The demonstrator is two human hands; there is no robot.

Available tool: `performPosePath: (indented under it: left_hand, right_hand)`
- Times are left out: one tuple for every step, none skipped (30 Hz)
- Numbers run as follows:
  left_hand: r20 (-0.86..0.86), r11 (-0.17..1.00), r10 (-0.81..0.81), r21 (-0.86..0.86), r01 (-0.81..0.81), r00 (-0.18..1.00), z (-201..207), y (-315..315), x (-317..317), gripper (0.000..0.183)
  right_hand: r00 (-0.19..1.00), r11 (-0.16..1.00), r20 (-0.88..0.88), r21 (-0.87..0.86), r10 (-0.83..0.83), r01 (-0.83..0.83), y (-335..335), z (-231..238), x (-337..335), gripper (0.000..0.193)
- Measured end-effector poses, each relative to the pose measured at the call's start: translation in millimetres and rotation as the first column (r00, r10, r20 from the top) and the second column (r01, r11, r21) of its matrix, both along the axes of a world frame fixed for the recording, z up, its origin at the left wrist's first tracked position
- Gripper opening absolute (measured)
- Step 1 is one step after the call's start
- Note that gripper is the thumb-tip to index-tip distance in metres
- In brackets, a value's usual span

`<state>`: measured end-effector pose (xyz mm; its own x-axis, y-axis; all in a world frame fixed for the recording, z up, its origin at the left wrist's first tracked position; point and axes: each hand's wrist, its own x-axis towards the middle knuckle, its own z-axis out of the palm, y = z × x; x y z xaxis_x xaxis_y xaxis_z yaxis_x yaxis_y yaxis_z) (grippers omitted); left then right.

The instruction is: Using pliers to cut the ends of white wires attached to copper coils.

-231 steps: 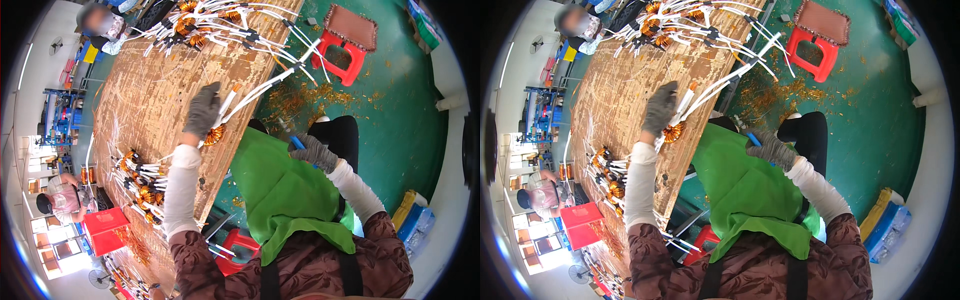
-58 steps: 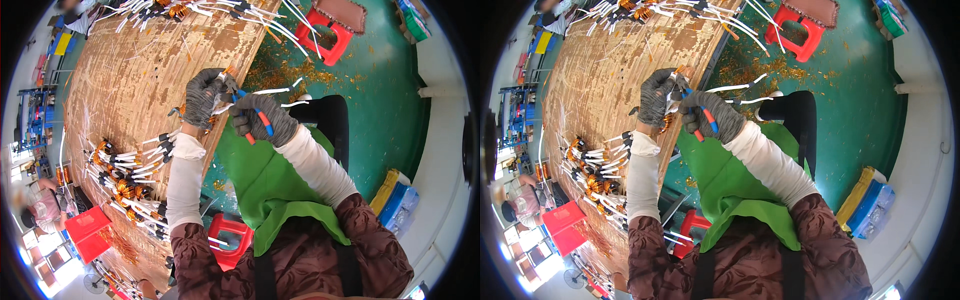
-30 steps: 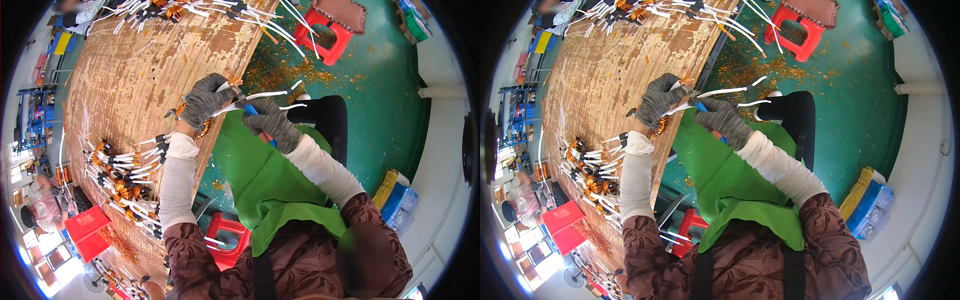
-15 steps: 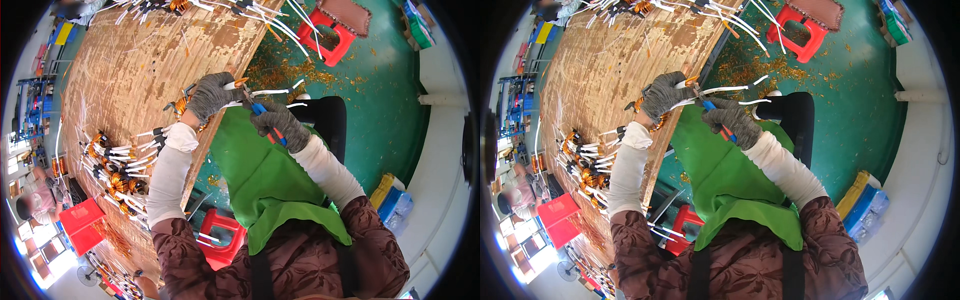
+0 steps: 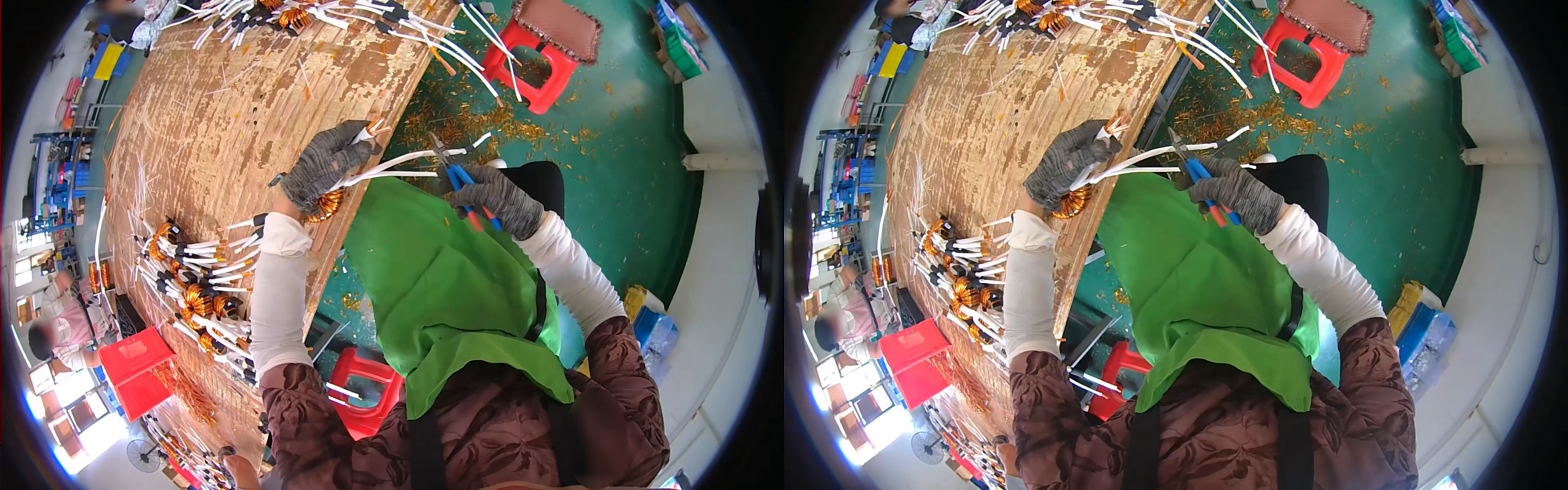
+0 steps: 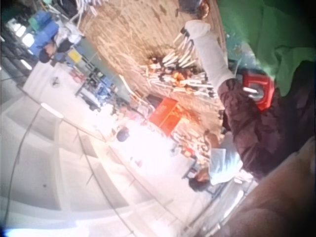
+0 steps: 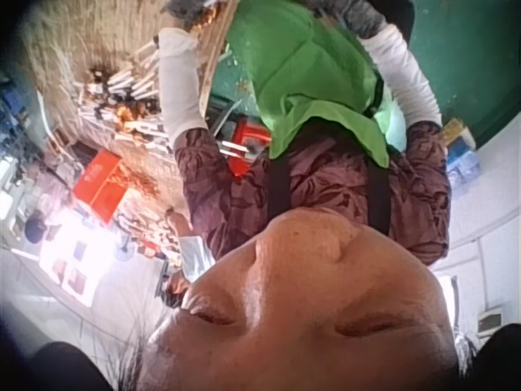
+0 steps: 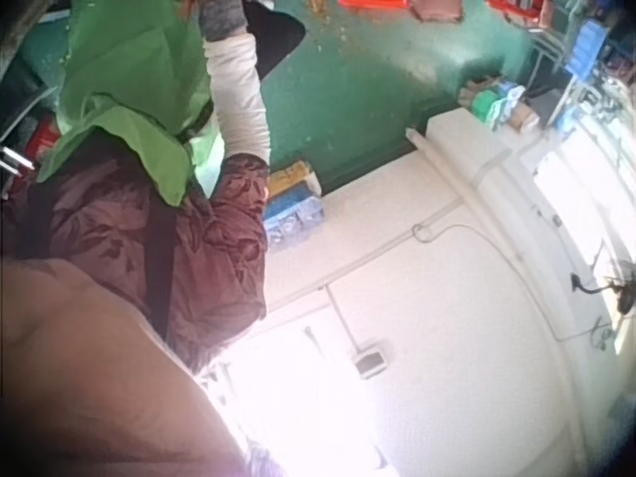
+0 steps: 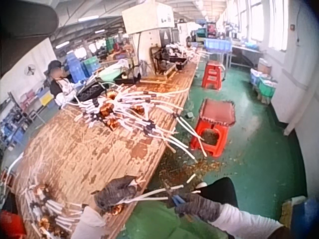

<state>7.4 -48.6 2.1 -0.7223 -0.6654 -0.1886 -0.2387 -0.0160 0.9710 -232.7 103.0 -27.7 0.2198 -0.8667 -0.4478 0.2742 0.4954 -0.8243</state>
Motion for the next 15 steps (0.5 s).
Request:
performPosePath:
  left_hand:
    - [-0.005, 0.995, -0.011, 0.101, 0.011, 1.000, 3.7, 0.2, 3.2, 0.031]
    - [-0.009, 0.995, -0.009, 0.102, 0.010, 1.000, 2.4, 0.3, 2.7, 0.031]
    - [-0.031, 0.992, 0.029, 0.120, -0.025, 0.999, 0.1, 0.0, 1.1, 0.029]
    - [-0.048, 0.988, 0.068, 0.139, -0.061, 0.997, -1.7, 0.5, 1.4, 0.027]
    - [-0.048, 0.988, 0.069, 0.140, -0.062, 0.996, -3.9, 2.1, 1.5, 0.027]
    - [-0.008, 0.991, 0.109, 0.079, -0.108, 0.994, -6.7, 4.2, 1.0, 0.026]
    - [0.024, 0.989, 0.147, 0.015, -0.147, 0.989, -8.8, 4.6, -2.3, 0.024]
    - [0.020, 0.989, 0.143, 0.016, -0.144, 0.989, -9.9, 6.2, -4.6, 0.024]
    - [-0.001, 0.979, 0.203, 0.018, -0.203, 0.979, -10.9, 8.8, -6.0, 0.022]
    - [-0.021, 0.965, 0.263, 0.024, -0.263, 0.964, -12.2, 11.2, -6.8, 0.020]
    - [-0.025, 0.965, 0.262, 0.028, -0.262, 0.965, -12.8, 12.3, -7.5, 0.020]
    - [-0.007, 0.966, 0.260, 0.008, -0.260, 0.966, -12.8, 13.0, -8.0, 0.021]
    - [0.008, 0.966, 0.257, -0.013, -0.257, 0.966, -12.4, 13.0, -8.3, 0.023]
    - [0.004, 0.967, 0.255, -0.010, -0.255, 0.967, -12.8, 13.1, -8.4, 0.023]
    - [-0.005, 0.966, 0.258, -0.010, -0.258, 0.966, -13.7, 13.3, -8.4, 0.022]
  right_hand:
    - [0.996, 0.997, -0.077, -0.067, 0.037, -0.042, -1.2, 5.1, -2.1, 0.040]
    - [0.985, 0.988, -0.157, -0.129, 0.069, -0.090, -2.6, 11.3, -3.6, 0.041]
    - [0.985, 0.987, -0.160, -0.128, 0.071, -0.092, -4.8, 18.4, -3.9, 0.041]
    - [0.938, 0.961, -0.345, -0.251, 0.025, -0.117, -8.9, 29.6, 1.3, 0.042]
    - [0.859, 0.918, -0.509, -0.362, -0.047, -0.164, -12.6, 35.3, 6.8, 0.043]
    - [0.860, 0.918, -0.509, -0.361, -0.046, -0.165, -16.8, 34.0, 10.7, 0.043]
    - [0.663, 0.844, -0.737, -0.435, -0.132, -0.315, -22.7, 32.5, 11.7, 0.045]
    - [0.411, 0.758, -0.876, -0.444, -0.254, -0.477, -27.2, 32.5, 13.5, 0.046]
    - [0.407, 0.760, -0.877, -0.442, -0.255, -0.476, -29.9, 33.9, 15.3, 0.046]
    - [0.373, 0.781, -0.899, -0.399, -0.229, -0.481, -32.3, 38.3, 17.4, 0.048]
    - [0.339, 0.800, -0.919, -0.354, -0.202, -0.484, -34.5, 42.0, 19.7, 0.049]
    - [0.335, 0.802, -0.921, -0.350, -0.199, -0.485, -36.8, 44.3, 22.3, 0.049]
    - [0.320, 0.815, -0.931, -0.318, -0.173, -0.485, -39.3, 47.2, 25.2, 0.049]
    - [0.305, 0.827, -0.941, -0.285, -0.146, -0.484, -41.5, 49.3, 27.7, 0.049]
    - [0.301, 0.829, -0.943, -0.281, -0.144, -0.483, -43.4, 50.9, 29.9, 0.049]
